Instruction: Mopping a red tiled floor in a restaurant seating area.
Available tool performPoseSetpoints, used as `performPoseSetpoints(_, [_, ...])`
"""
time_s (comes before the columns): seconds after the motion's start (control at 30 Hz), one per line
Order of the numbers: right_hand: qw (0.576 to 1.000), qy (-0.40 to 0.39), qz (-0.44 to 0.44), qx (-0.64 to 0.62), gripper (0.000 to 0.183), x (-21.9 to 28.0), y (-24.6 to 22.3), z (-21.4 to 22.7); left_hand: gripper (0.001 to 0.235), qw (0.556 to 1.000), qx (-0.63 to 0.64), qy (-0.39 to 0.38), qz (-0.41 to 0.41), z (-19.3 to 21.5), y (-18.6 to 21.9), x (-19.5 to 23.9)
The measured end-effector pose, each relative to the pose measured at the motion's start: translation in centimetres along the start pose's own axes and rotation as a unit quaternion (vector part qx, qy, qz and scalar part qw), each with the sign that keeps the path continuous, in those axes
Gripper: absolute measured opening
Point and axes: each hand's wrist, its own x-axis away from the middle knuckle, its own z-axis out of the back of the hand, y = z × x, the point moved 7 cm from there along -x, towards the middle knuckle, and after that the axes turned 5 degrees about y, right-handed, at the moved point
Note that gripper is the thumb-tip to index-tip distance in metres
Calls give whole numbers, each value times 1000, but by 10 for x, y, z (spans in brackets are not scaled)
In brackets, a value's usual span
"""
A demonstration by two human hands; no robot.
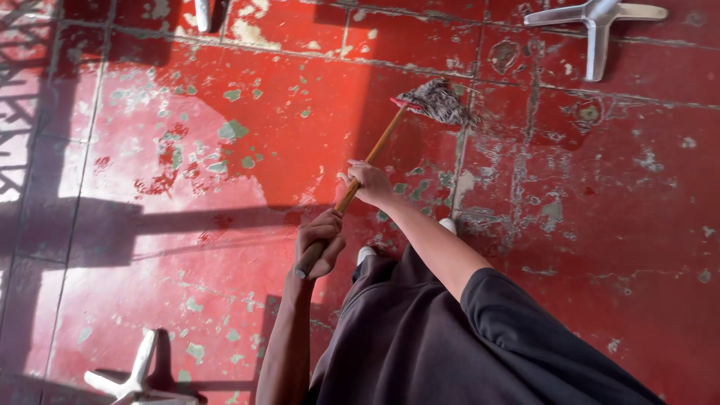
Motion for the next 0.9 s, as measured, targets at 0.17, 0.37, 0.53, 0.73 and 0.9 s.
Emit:
performPoseSetpoints(0.17, [981, -33, 173, -84, 35, 1, -63, -100, 22, 993, -101, 55, -18, 46, 39, 52])
performPoseSetpoints(0.37, [967, -127, 209, -66, 27, 46, -111, -164, 25, 974, -192, 117, -12, 53, 64, 109])
performPoseSetpoints(0.53, [964, -126, 232, 14, 21, 67, -118, -158, 22, 973, -165, 162, 3, 55, 77, 128])
performPoseSetpoints(0.73, [975, -128, 174, 57, 21, 98, -88, -102, 24, 986, -96, 138, 2, 16, 80, 129])
performPoseSetpoints(0.9, [992, -76, 88, 44, 19, 131, -50, -23, 29, 997, -18, 76, 14, -32, 60, 124])
